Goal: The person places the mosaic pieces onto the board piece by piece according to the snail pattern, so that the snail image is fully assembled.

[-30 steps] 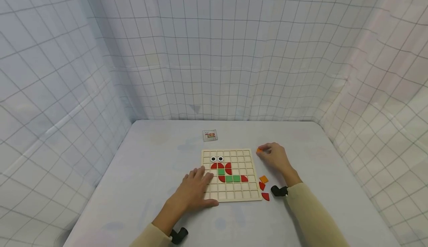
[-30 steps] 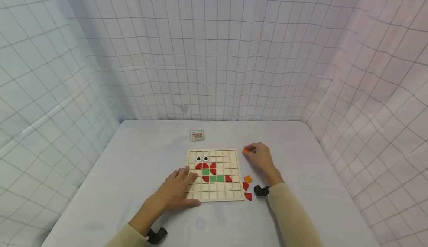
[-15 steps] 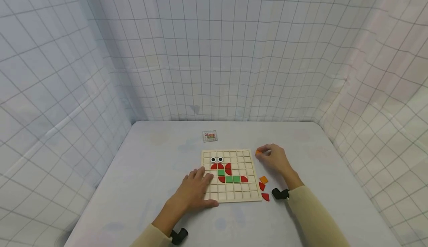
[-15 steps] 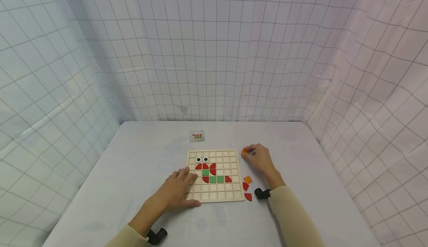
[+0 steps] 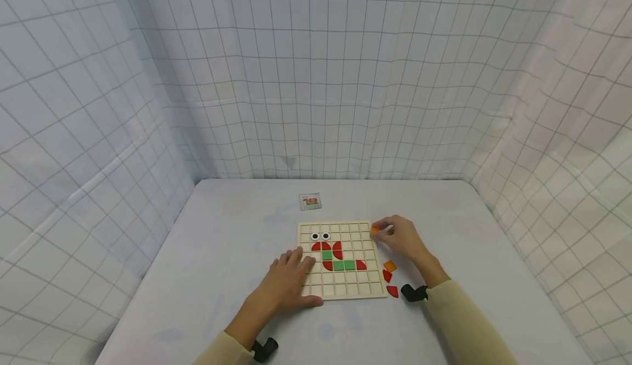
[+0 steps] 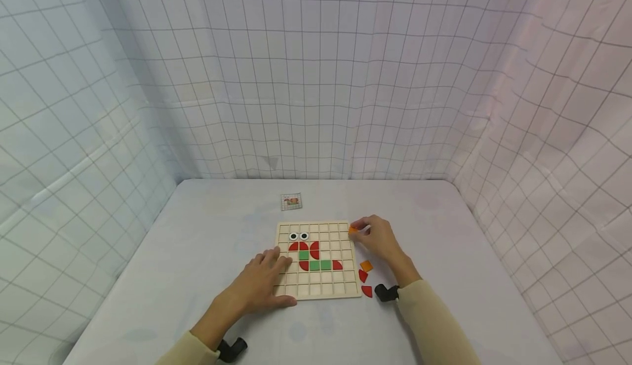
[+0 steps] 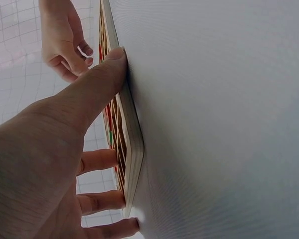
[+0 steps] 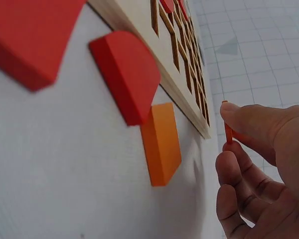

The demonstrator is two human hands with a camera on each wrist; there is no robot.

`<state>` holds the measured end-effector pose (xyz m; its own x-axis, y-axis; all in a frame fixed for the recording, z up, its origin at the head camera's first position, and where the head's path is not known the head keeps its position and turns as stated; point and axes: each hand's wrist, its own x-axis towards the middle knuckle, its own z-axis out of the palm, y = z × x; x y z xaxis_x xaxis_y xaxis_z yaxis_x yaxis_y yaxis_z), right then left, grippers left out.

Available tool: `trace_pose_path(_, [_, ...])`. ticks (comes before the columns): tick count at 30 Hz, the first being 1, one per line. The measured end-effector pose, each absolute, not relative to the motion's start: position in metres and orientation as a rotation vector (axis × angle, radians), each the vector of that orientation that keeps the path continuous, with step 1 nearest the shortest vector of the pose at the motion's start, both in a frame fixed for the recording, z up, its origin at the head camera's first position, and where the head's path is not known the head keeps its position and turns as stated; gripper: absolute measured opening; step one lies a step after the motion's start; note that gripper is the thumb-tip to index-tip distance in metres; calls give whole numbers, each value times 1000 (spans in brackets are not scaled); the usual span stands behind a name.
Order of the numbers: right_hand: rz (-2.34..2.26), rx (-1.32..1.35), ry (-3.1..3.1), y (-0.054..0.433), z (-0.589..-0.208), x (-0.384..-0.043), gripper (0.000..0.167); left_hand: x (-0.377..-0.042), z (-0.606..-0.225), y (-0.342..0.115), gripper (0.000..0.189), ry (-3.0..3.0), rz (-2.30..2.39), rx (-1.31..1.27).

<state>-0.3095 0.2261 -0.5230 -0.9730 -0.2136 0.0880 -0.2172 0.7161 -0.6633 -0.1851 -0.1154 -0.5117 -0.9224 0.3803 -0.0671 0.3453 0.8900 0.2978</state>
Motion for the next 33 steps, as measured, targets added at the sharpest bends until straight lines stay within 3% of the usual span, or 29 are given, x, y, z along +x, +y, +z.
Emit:
trace_pose_path(17, [1153,701,-2960,186,-516,-294,10,-187,-511,-116,97,2930,409,574])
trace_pose_path(33, [1089,798,-2958,164,-516,-294,10,-188,-511,-118,96,2919,412,571])
